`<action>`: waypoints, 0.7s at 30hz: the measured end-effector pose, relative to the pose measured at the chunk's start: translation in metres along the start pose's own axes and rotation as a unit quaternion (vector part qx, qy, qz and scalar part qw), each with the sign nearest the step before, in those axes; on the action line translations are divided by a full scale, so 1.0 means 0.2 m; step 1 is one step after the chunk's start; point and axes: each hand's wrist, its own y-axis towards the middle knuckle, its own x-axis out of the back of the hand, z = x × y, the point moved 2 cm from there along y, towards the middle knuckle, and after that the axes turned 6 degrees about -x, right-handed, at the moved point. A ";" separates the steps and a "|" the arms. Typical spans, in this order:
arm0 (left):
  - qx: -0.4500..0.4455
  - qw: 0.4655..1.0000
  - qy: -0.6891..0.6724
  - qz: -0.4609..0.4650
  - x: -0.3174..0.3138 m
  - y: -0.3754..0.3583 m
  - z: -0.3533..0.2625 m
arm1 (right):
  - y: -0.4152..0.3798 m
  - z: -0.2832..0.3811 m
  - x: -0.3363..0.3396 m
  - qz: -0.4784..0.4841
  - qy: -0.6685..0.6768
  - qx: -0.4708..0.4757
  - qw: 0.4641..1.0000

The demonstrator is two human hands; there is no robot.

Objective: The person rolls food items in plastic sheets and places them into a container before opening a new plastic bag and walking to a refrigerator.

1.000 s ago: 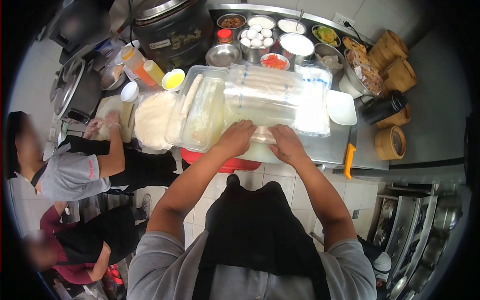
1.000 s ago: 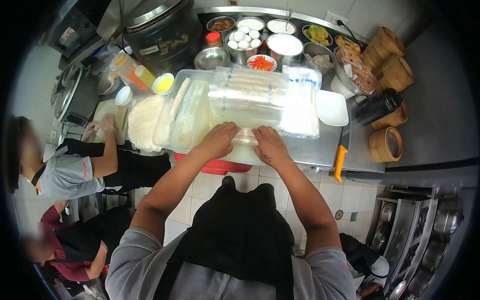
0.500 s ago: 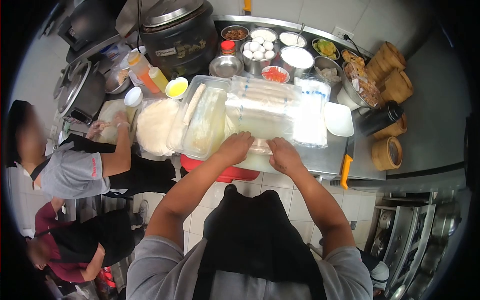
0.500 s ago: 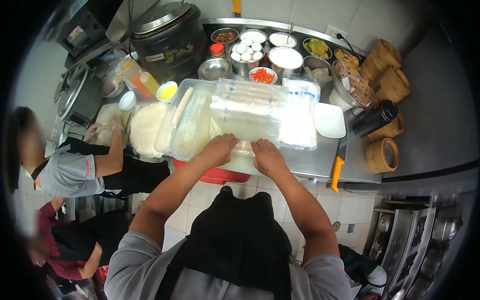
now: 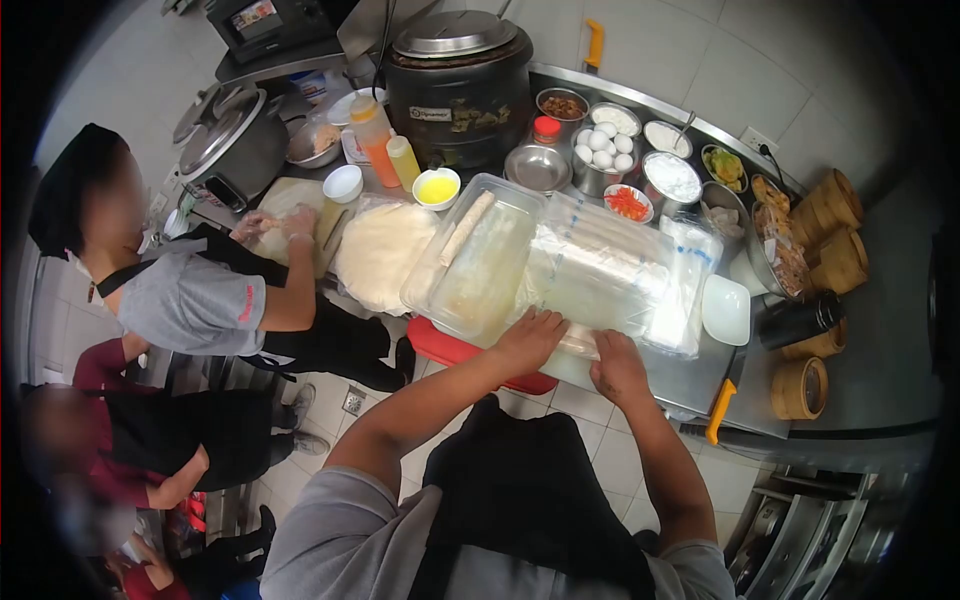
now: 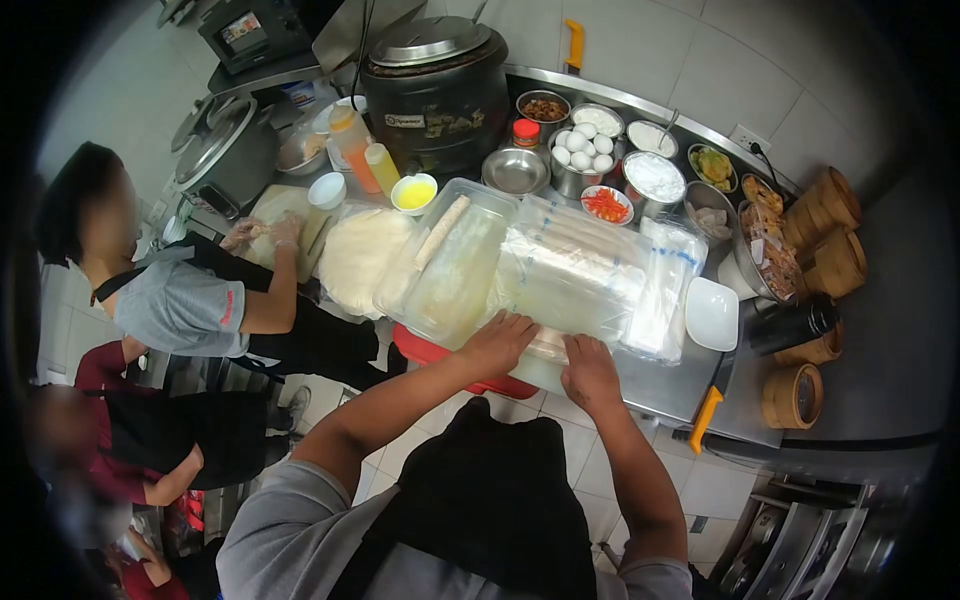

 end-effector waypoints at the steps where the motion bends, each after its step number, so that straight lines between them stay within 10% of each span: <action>1: -0.002 1.000 -0.010 -0.018 0.01 0.00 0.00 | 0.01 0.00 0.01 -0.009 -0.006 0.007 1.000; 21: 0.004 0.993 -0.097 0.067 0.11 0.04 0.03 | -0.04 0.01 0.04 -0.015 0.013 0.035 0.999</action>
